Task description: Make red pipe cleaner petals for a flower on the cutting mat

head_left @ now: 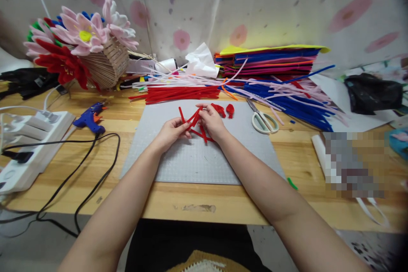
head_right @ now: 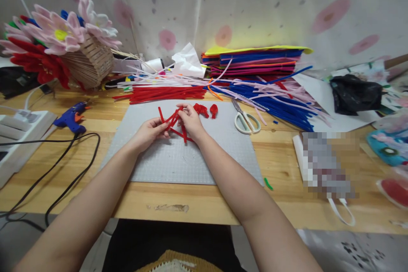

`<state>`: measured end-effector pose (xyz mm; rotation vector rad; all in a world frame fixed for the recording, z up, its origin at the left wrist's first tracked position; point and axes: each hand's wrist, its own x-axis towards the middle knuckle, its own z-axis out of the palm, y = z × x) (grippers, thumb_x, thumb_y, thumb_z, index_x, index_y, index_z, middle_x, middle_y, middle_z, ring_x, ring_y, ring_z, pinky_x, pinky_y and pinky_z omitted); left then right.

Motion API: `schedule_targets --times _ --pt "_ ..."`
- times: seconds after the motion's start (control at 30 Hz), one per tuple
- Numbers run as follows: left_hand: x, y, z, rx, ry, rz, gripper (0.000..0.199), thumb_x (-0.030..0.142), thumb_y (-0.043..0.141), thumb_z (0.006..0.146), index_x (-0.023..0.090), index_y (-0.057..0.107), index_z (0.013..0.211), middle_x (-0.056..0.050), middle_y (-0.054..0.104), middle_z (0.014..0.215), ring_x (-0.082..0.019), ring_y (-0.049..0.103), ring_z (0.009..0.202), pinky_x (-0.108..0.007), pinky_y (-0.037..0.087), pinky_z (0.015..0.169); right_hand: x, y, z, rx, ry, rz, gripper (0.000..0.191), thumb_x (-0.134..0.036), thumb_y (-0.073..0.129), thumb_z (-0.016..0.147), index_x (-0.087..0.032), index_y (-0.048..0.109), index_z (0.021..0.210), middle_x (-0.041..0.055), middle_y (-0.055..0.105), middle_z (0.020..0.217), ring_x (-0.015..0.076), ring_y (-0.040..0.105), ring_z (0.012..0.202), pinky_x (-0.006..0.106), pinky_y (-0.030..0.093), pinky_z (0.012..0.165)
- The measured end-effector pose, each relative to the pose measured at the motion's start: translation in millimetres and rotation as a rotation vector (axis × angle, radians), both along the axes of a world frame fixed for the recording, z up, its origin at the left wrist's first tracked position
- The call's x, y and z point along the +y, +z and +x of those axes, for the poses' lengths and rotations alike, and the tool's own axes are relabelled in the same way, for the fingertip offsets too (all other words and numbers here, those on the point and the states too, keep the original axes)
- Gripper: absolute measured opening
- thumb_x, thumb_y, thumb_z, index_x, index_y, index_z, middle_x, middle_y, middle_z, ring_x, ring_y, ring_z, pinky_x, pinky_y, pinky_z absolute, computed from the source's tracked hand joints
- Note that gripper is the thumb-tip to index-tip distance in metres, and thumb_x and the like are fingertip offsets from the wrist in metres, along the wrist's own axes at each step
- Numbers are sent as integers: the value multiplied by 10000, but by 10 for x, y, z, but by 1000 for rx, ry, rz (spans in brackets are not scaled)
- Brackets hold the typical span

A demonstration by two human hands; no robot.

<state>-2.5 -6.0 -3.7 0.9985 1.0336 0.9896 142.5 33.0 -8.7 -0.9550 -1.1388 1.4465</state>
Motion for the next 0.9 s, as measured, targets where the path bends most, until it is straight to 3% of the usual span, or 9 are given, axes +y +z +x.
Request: schedule_targets --times 0.17,0.3,0.43,0.53,0.63,0.73,0.9 --pt "-7 40 -4 17 9 -11 217 263 625 704 132 562 865 -4 601 674 -66 568 506 -200 504 523 -41 -16 -13 -141 95 165 317 -198 497 690 -222 405 992 -90 481 605 45 408 439 188 353 450" --pt "6 59 -8 -23 28 -47 200 264 559 760 142 509 910 -8 594 670 -99 604 535 -238 521 541 -53 -55 -30 -289 65 276 209 -237 499 715 -214 382 886 -71 520 638 60 444 492 198 351 491" --pt "13 54 8 -39 80 -50 226 337 507 792 164 450 925 4 576 627 -124 614 528 -275 522 539 -76 -66 -14 -453 99 373 183 -212 481 734 -206 408 902 -46 566 689 77 491 553 217 371 556" --pt "-2 52 21 -6 104 1 261 356 544 762 175 439 918 3 596 672 -112 607 534 -258 509 535 -106 -34 -1 -617 152 480 160 -205 487 741 -197 470 900 -27 585 716 87 502 585 226 369 586" --pt "-3 41 19 96 222 121 270 308 616 701 164 480 884 22 582 665 -84 581 529 -209 480 521 -131 5 -6 -727 213 586 114 -198 490 747 -188 533 852 -12 594 744 88 483 602 226 359 600" --pt "29 12 8 140 345 192 213 308 600 704 151 513 817 25 566 640 -78 554 491 -201 456 481 -142 17 -21 -730 229 614 121 -205 481 761 -182 557 852 -3 603 769 85 471 609 224 357 614" --pt "95 -27 4 141 429 169 140 278 560 722 145 539 761 14 574 596 -83 520 438 -209 425 442 -172 3 -51 -682 255 556 142 -241 495 752 -200 538 880 -14 593 770 85 474 603 226 359 607"
